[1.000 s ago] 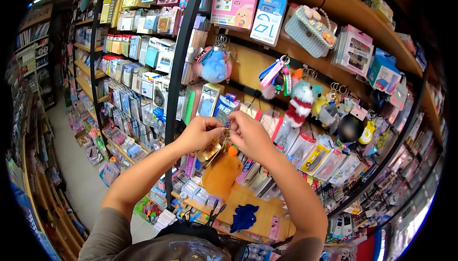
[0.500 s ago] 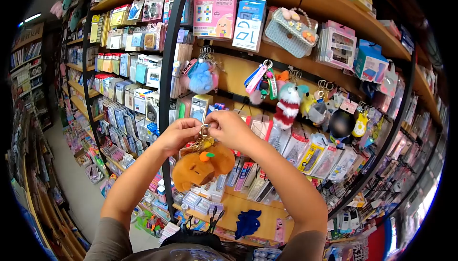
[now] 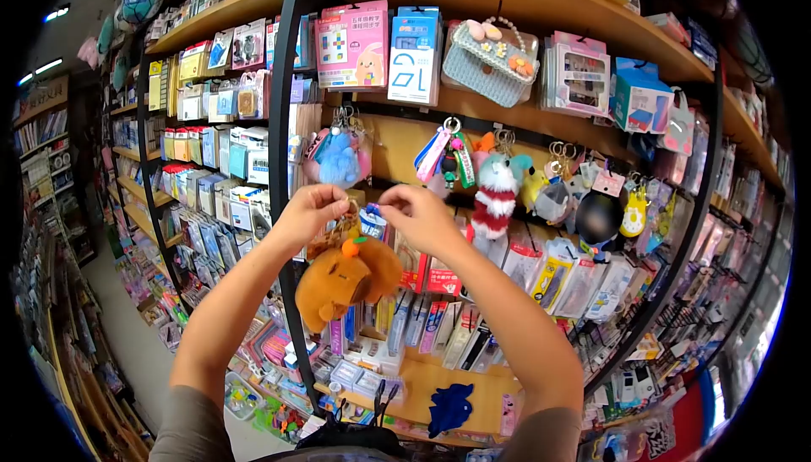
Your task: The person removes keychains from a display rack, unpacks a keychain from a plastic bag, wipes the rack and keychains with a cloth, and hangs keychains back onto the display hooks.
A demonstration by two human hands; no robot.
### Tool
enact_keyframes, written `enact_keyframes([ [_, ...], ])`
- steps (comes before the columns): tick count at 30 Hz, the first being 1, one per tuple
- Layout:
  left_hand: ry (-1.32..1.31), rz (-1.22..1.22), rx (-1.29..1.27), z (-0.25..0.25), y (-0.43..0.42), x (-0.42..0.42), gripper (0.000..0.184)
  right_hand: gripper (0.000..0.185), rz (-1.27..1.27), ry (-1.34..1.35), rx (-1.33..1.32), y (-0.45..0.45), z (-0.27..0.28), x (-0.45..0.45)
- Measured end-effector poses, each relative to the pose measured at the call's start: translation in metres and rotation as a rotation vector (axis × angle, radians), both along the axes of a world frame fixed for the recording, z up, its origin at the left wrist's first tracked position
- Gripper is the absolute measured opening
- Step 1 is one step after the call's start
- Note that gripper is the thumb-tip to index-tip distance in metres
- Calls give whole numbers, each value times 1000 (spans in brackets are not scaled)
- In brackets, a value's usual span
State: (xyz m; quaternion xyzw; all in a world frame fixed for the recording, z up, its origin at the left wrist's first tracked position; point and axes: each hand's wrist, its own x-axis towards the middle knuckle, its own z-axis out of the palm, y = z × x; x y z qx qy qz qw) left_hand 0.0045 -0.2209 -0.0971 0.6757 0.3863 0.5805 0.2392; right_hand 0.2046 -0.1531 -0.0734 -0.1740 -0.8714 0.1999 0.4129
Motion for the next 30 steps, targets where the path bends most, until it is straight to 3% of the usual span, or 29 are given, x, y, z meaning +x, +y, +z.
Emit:
enact_keyframes([
  [8, -80, -57, 107, 72, 84, -6, 10, 12, -195, 19, 88, 16, -41, 77],
  [14, -71, 155, 144, 110, 142, 12, 9, 11, -381, -82, -20, 0, -82, 143],
  [21, -184, 128, 133, 116, 181, 7, 6, 9, -465, 223, -509, -9, -143, 223],
  [25, -181, 109, 32, 115, 196, 1, 4, 9, -585, 302, -605, -11, -169, 262],
  [30, -79, 285, 67, 106, 250, 0, 2, 8, -624, 389, -661, -18, -190, 271],
])
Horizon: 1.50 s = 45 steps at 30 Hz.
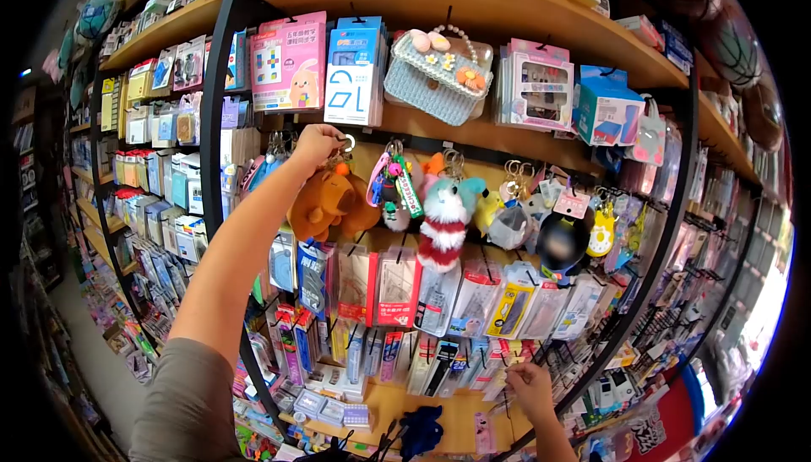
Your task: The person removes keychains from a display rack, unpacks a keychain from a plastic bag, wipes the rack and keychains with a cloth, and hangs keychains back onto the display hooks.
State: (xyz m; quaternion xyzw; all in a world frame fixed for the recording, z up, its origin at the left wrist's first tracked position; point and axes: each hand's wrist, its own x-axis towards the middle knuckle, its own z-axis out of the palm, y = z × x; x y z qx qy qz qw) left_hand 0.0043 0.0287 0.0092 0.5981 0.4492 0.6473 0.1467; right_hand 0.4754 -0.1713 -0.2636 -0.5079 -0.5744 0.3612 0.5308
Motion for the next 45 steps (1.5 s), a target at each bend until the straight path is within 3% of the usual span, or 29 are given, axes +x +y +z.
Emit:
enact_keyframes([
  [3, 278, 307, 294, -8, 11, 1, 6, 8, 5, 44, -23, 1, -22, 11],
  [7, 345, 300, 546, -16, -12, 3, 15, 8, -24, 88, -91, -2, -41, 21],
  [10, 337, 46, 367, -17, -40, 11, 21, 8, -36, 135, -142, -5, -43, 24],
  [13, 344, -43, 290, -11, -42, 15, 15, 9, -4, 143, -141, 1, -44, 24],
  [14, 420, 40, 401, -10, -40, 17, 14, 9, 6, 145, -132, 2, -44, 21],
  [17, 536, 224, 378, -8, -40, 21, 17, 8, 36, 162, -110, 4, -47, 13],
  [24, 440, 242, 440, -10, -39, 25, 15, 9, -21, 215, -147, -10, -64, 20],
  [38, 512, 354, 578, -15, -29, 23, 13, 10, -203, 247, -220, -31, -88, 50],
  [45, 328, 344, 529, -14, -23, 28, 12, 8, -234, 291, -205, -35, -96, 55],
])
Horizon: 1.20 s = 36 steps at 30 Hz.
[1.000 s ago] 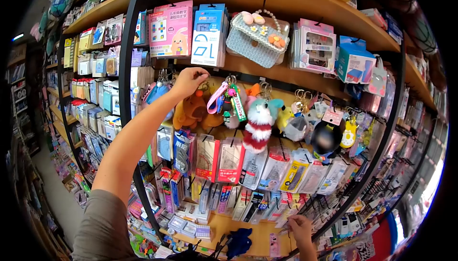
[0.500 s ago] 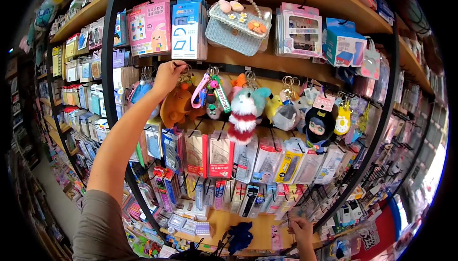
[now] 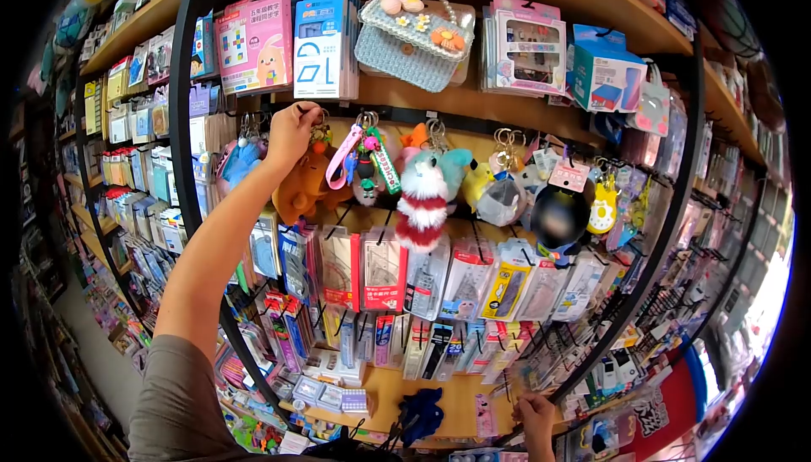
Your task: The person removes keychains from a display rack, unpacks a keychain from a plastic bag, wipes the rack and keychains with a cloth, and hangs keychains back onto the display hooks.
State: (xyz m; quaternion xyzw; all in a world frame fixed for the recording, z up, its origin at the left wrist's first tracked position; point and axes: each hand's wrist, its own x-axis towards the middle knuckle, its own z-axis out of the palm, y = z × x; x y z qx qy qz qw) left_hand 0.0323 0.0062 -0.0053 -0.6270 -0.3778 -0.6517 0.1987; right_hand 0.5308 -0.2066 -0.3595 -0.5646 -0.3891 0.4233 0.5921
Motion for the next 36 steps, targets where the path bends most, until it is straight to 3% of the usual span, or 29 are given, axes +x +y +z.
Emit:
enact_keyframes([
  [5, -77, -30, -1, -4, -4, 10, 14, 8, -18, 23, -27, -1, -1, -3],
  [12, 130, 304, -204, 26, -46, 10, 17, 8, 23, -6, -35, 5, -7, -7],
  [18, 879, 994, -302, 41, -44, 40, 8, 9, 99, 44, -10, 17, -16, -12],
  [36, 877, 998, -328, 32, -34, -1, 9, 8, 5, 94, -110, -7, -50, 7],
])
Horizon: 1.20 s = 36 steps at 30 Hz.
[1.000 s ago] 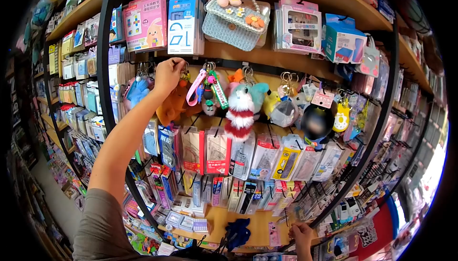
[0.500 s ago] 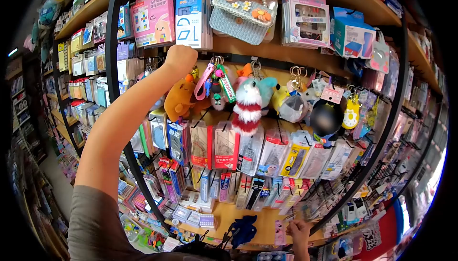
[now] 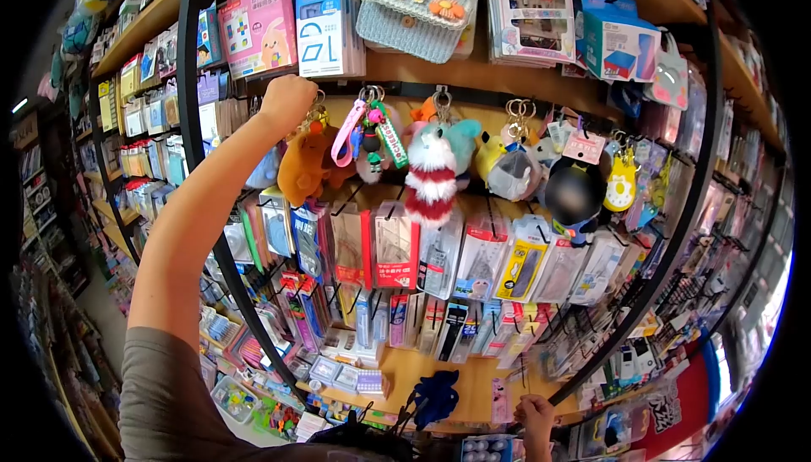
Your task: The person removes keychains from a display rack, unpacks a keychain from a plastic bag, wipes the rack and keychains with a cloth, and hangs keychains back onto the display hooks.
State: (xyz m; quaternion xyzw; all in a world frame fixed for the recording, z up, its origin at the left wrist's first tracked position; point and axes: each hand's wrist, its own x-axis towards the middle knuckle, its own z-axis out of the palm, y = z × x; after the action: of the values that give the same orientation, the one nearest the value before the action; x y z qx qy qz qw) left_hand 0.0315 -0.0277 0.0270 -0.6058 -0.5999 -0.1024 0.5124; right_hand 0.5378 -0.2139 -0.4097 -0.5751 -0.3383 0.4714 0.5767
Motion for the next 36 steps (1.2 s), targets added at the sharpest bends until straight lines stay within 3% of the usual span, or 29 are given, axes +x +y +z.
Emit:
enact_keyframes([
  [5, 107, -17, 142, -7, -12, 8, 10, 9, 51, 33, 30, 1, -5, -4],
  [8, 132, -205, 266, -7, -22, 21, 8, 9, 75, 52, 36, -1, -7, -5],
  [12, -181, -688, 244, -6, -26, 54, 9, 8, 64, 78, -9, -2, -8, -5],
  [16, -332, -771, 212, -6, -20, 69, 13, 9, 34, 88, -26, -4, -14, -2],
  [20, -929, -997, -112, -9, 0, 60, 26, 9, 51, 137, 30, -9, -33, 8],
  [22, -1084, -1047, -220, -8, 13, 55, 28, 9, 60, 151, 32, -11, -42, 16],
  [26, -1140, -1030, -223, -6, 29, 59, 32, 8, 6, 159, -11, -14, -55, 25],
  [30, -1276, -864, -309, -6, 34, 72, 26, 9, 2, 179, -16, -16, -71, 32],
  [31, -1296, -920, -303, -7, 36, 75, 25, 9, 9, 192, -9, -16, -79, 34],
  [34, -1272, -982, -243, -7, 44, 77, 26, 13, 87, -84, 6, -10, -124, 49],
  [36, -1196, -966, -189, -5, 32, 80, 28, 18, 93, -113, -44, -13, -124, 51],
])
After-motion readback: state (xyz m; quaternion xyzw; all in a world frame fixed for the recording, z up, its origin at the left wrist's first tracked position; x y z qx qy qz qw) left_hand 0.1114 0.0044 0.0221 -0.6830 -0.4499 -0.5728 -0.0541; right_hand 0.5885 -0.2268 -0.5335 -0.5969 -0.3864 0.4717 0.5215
